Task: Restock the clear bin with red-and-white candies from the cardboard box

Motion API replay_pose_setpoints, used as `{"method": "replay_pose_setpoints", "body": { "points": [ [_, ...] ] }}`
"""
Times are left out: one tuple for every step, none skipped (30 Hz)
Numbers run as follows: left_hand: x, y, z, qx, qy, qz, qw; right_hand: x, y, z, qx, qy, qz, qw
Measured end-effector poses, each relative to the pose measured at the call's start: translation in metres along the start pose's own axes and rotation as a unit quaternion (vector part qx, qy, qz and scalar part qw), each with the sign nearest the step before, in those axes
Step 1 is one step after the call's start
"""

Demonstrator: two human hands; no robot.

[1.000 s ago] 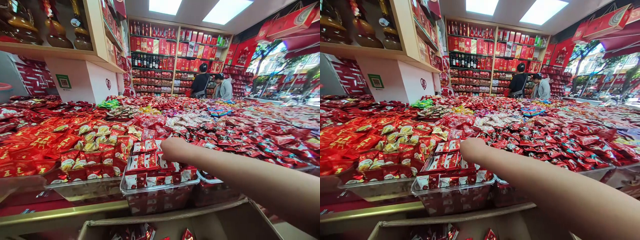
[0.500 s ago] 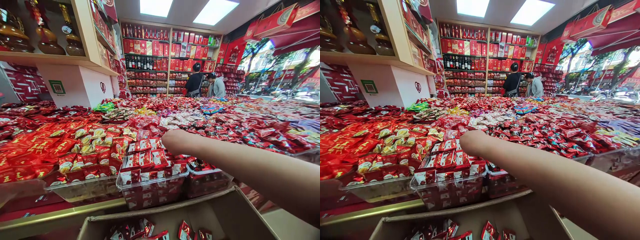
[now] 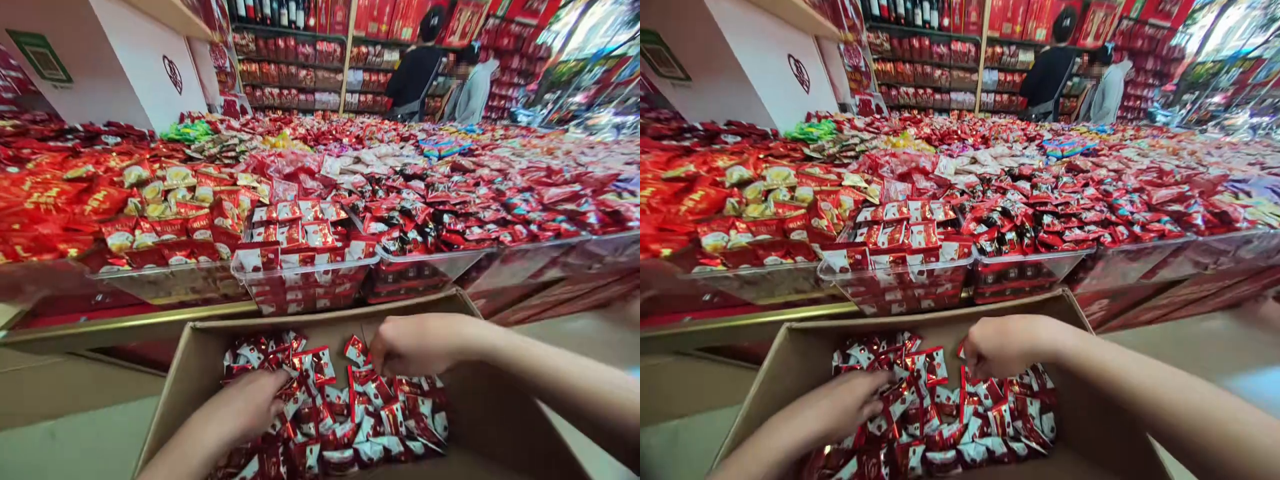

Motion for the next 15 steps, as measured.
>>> {"method": "replay_pose_setpoints", "body": {
  "points": [
    [-0.001, -0.001, 0.001, -0.019, 0.009, 0.013, 1.000, -0.009, -0.018, -0.022, 0.005, -0.038, -0.023, 0.999],
    [-0.002, -0.001, 0.001, -0.029, 0.012, 0.019, 0.999, -0.019, -0.034, -0.043, 0.014, -0.074, -0.043, 0.996],
    [-0.002, 0.000, 0.001, -0.033, 0.012, 0.021, 0.999, -0.029, -0.049, -0.058, 0.016, -0.090, -0.055, 0.994],
    [-0.003, 0.001, 0.000, -0.033, 0.010, 0.018, 0.999, -0.038, -0.060, -0.069, 0.020, -0.102, -0.068, 0.992],
    [-0.004, 0.002, -0.001, -0.031, 0.008, 0.014, 0.999, -0.048, -0.068, -0.076, 0.022, -0.104, -0.078, 0.991],
    [-0.006, 0.002, 0.000, -0.028, 0.008, 0.011, 1.000, -0.058, -0.075, -0.078, 0.023, -0.101, -0.087, 0.991],
    [-0.006, 0.003, 0.001, -0.026, 0.011, 0.007, 1.000, -0.068, -0.081, -0.078, 0.023, -0.097, -0.097, 0.990],
    [-0.007, 0.002, 0.002, -0.025, 0.016, 0.004, 1.000, -0.077, -0.086, -0.075, 0.023, -0.093, -0.106, 0.990],
    [-0.008, 0.002, 0.003, -0.024, 0.020, 0.001, 1.000, -0.087, -0.091, -0.071, 0.022, -0.089, -0.114, 0.989],
    [-0.008, 0.001, 0.005, -0.023, 0.024, -0.001, 0.999, -0.096, -0.097, -0.067, 0.021, -0.087, -0.119, 0.989],
    [-0.008, 0.001, 0.006, -0.020, 0.028, -0.002, 0.999, -0.105, -0.103, -0.064, 0.021, -0.088, -0.123, 0.988],
    [-0.008, 0.000, 0.006, -0.016, 0.032, -0.004, 0.999, -0.113, -0.109, -0.062, 0.021, -0.092, -0.127, 0.987],
    [-0.008, 0.000, 0.007, -0.009, 0.035, -0.005, 0.999, -0.120, -0.114, -0.061, 0.021, -0.097, -0.131, 0.986],
    [-0.008, 0.000, 0.007, 0.000, 0.037, -0.008, 0.999, -0.125, -0.118, -0.061, 0.020, -0.102, -0.134, 0.985],
    [-0.008, 0.001, 0.006, 0.011, 0.039, -0.011, 0.999, -0.127, -0.121, -0.062, 0.017, -0.106, -0.135, 0.985]
  ]
}}
Point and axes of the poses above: each hand's wrist, its own x-axis away from the middle knuckle, its own y-axis out of the back of the hand, z = x × y, the point moved 6 cm from there along -x, towards the middle knuckle, and after that the axes turned 4 degrees about y, right-handed, at the moved point
